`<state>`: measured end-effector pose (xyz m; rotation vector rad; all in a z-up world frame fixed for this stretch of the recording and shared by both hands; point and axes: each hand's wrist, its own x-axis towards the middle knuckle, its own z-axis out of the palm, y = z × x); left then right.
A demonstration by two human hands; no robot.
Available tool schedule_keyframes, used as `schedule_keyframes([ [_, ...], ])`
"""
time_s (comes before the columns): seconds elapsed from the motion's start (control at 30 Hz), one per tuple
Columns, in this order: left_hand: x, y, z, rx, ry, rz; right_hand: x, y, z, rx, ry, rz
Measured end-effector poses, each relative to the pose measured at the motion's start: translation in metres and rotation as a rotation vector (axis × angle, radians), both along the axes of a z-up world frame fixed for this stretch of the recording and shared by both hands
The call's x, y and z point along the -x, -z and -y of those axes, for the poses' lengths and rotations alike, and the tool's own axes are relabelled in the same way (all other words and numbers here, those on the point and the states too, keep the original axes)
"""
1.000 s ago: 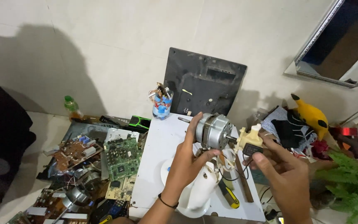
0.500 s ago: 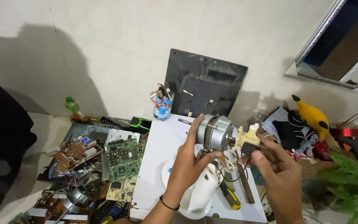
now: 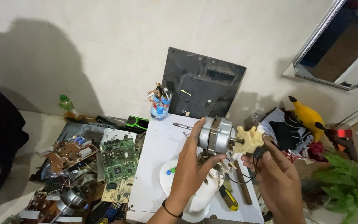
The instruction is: The person assembles a small electric motor by attaching a white plastic gear component to the motor shaft. They align the gear and push it onto the shaft, then rotate the assembly to check the fit.
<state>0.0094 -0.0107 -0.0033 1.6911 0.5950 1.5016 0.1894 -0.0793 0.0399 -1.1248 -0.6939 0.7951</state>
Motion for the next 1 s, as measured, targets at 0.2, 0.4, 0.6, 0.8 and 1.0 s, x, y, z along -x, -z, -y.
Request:
schedule_keyframes([
  [0.2,-0.006,0.002,0.0,0.012,-0.005,-0.002,-0.014,0.016,-0.005,-0.068,-0.009,0.006],
  [0.4,-0.01,0.003,-0.003,-0.021,-0.044,-0.02,-0.004,0.003,-0.009,-0.044,0.023,0.119],
  [0.6,-0.011,0.003,-0.005,-0.041,-0.066,-0.024,0.036,-0.032,-0.002,0.189,0.149,0.411],
  [0.8,-0.01,0.003,-0.007,-0.034,-0.078,-0.043,0.029,-0.018,-0.001,0.186,0.203,0.773],
  [1.0,-0.008,0.005,-0.007,-0.023,-0.093,-0.076,0.038,-0.021,-0.004,0.154,0.253,0.718],
])
